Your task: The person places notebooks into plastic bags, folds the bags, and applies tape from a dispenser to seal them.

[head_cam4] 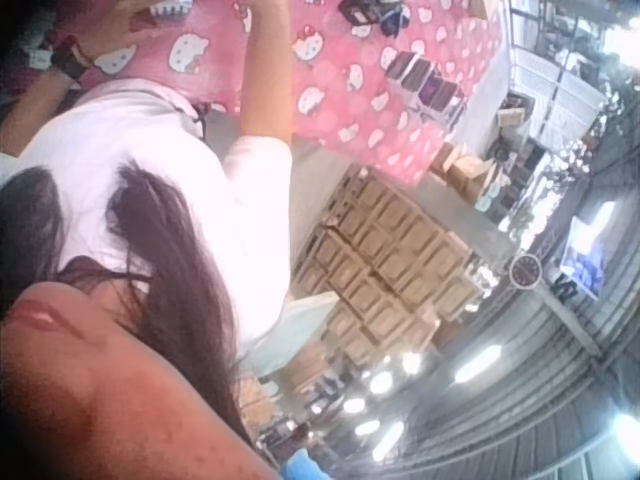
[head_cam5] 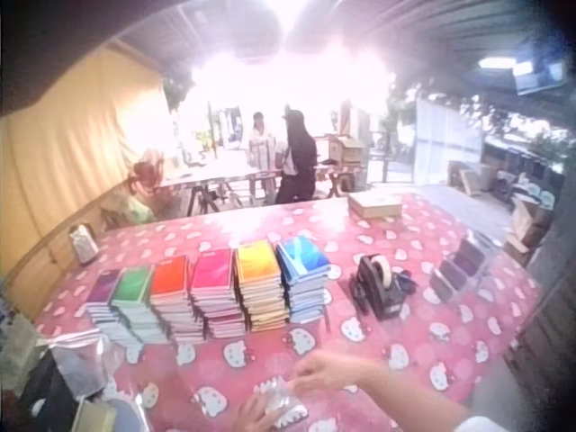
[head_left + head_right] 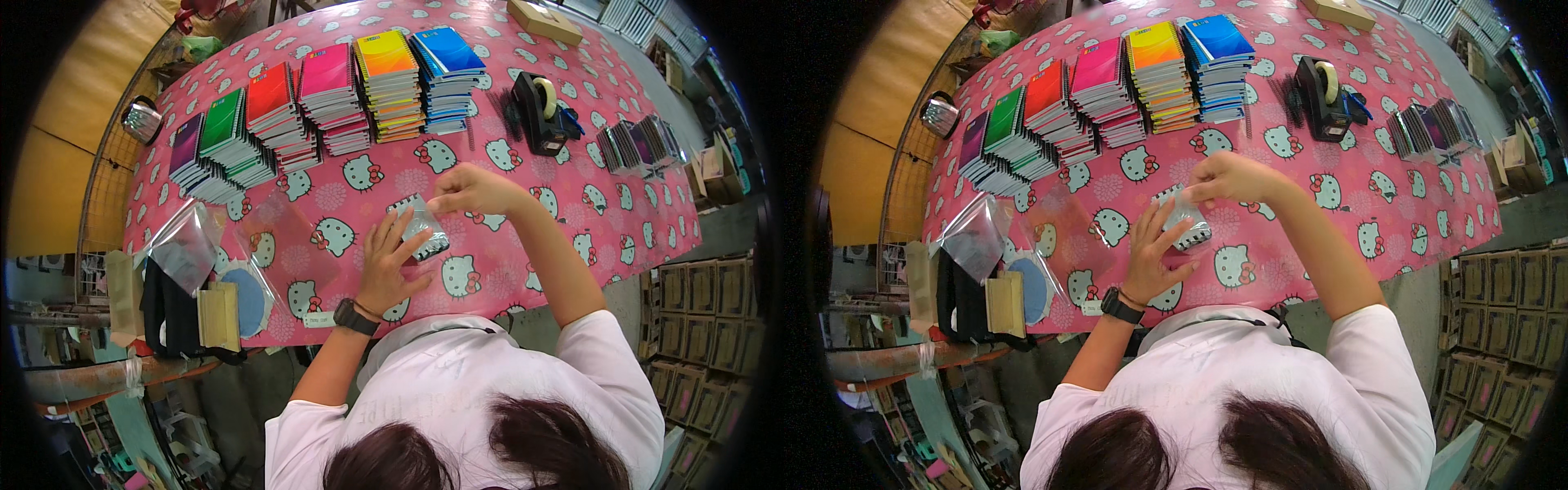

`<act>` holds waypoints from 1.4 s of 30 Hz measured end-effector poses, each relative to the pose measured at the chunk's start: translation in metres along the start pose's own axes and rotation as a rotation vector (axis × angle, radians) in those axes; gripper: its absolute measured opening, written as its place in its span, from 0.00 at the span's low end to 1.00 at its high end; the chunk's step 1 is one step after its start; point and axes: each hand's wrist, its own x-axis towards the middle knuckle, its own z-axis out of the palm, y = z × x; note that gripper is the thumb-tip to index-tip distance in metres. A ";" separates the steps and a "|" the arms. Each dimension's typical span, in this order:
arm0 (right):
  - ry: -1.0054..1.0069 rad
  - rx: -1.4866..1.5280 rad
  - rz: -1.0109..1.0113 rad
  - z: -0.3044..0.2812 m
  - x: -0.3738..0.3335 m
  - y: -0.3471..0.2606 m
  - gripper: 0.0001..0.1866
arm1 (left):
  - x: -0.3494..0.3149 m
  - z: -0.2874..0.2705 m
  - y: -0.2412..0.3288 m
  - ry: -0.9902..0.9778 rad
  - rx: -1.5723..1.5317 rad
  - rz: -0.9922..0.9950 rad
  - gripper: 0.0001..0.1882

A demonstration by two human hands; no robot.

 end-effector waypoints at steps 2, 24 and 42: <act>0.006 -0.239 0.061 0.008 0.010 -0.010 0.19 | 0.002 0.000 0.000 0.012 -0.010 -0.002 0.34; 0.383 0.510 0.180 0.039 -0.089 0.154 0.10 | 0.073 0.026 -0.090 -0.716 -1.122 -0.408 0.50; 1.473 -0.445 -0.031 -0.183 -0.219 0.190 0.47 | 0.150 0.141 0.127 -0.399 -1.099 -0.302 0.27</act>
